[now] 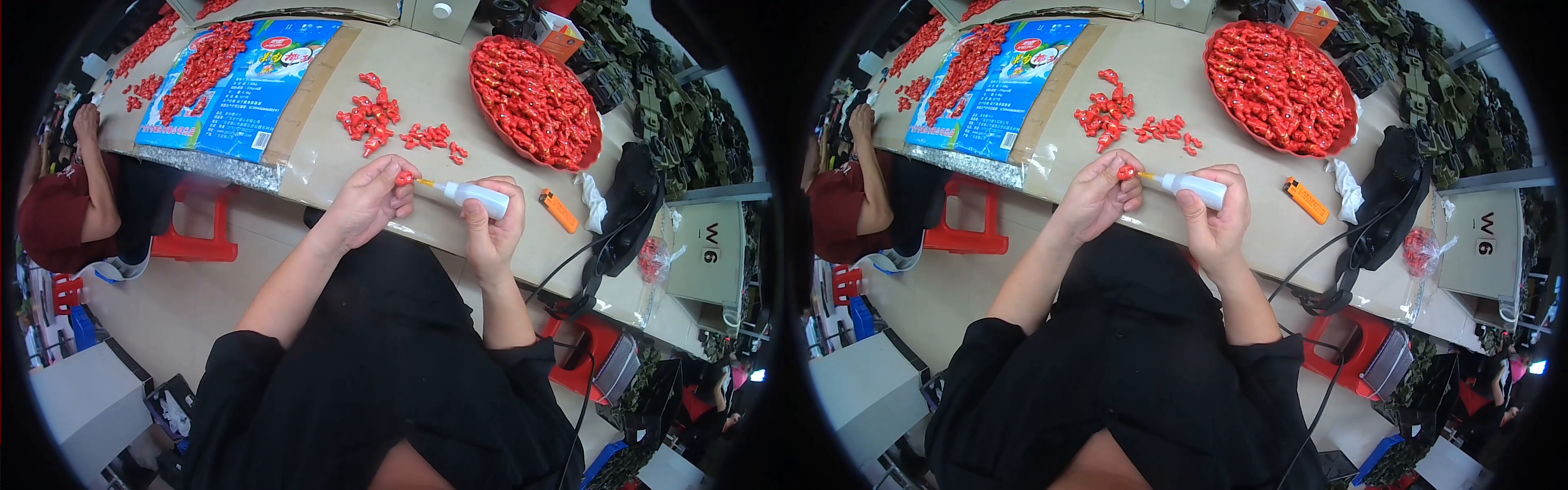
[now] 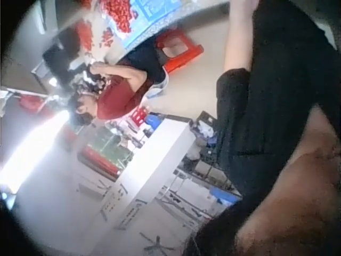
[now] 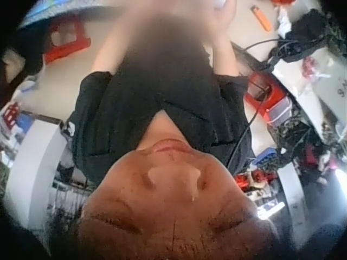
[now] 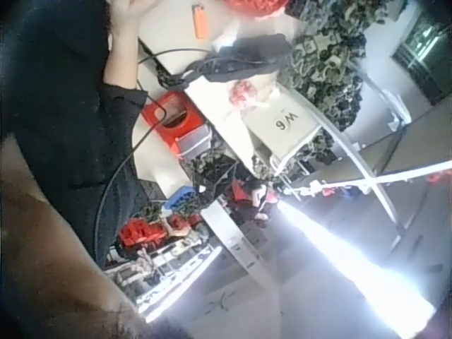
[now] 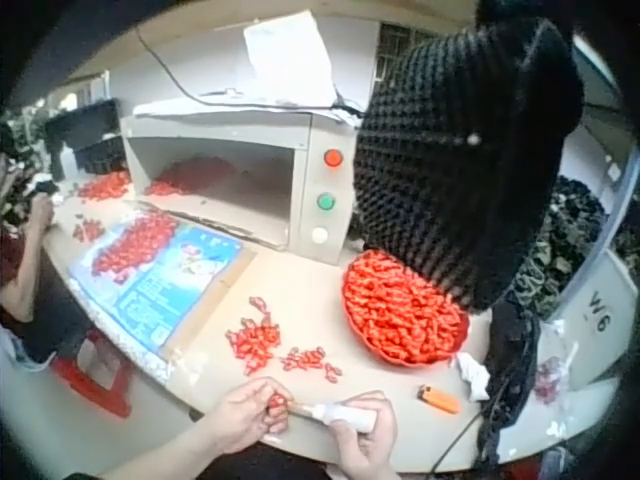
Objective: The person applies glue onto small plastic pieces using a squeeze bottle and fits matching plastic components together by hand.
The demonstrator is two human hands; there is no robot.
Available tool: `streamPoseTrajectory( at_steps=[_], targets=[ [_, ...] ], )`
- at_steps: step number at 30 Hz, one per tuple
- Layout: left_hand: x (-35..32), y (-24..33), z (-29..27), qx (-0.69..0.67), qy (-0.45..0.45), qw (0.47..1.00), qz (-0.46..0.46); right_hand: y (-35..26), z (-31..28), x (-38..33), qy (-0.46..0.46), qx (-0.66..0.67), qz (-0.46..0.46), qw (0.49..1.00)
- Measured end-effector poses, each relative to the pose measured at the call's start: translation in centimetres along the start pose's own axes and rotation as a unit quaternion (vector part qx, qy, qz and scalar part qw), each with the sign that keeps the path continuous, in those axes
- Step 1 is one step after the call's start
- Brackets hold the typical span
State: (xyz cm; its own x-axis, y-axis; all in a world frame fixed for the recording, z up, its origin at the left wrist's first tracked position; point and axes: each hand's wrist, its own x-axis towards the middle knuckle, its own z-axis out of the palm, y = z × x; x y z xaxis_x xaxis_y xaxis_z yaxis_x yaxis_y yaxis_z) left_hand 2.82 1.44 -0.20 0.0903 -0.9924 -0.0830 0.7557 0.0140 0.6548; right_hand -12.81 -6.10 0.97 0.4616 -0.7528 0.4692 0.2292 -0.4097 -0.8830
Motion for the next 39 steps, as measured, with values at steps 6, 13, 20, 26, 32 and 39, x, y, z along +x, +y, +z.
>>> streamPoseTrajectory(
  at_steps=[6,13,20,26,32,39],
  targets=[
    [-0.02,-0.04,0.02,0.01,-0.003,1.0,0.004,-0.08,0.07,0.17,0.002,0.001,-0.008,1.0],
    [-0.05,-0.06,0.02,0.013,-0.007,1.0,0.007,-0.25,-0.04,-0.04,0.0,-0.008,-0.004,1.0],
    [-0.08,-0.03,0.12,0.015,-0.005,1.0,0.009,-0.02,0.04,-0.14,-0.005,-0.02,-0.026,0.999],
    [-0.1,-0.05,0.19,0.011,-0.006,1.0,0.011,-0.05,0.05,-0.28,0.001,-0.01,-0.015,1.0],
    [-0.12,-0.12,0.14,0.013,0.003,1.0,0.013,0.17,0.19,-0.42,0.003,-0.004,-0.019,1.0],
    [-0.09,-0.26,0.08,0.017,-0.005,1.0,0.021,0.12,0.17,-0.54,0.022,0.043,0.012,0.999]
  ],
)
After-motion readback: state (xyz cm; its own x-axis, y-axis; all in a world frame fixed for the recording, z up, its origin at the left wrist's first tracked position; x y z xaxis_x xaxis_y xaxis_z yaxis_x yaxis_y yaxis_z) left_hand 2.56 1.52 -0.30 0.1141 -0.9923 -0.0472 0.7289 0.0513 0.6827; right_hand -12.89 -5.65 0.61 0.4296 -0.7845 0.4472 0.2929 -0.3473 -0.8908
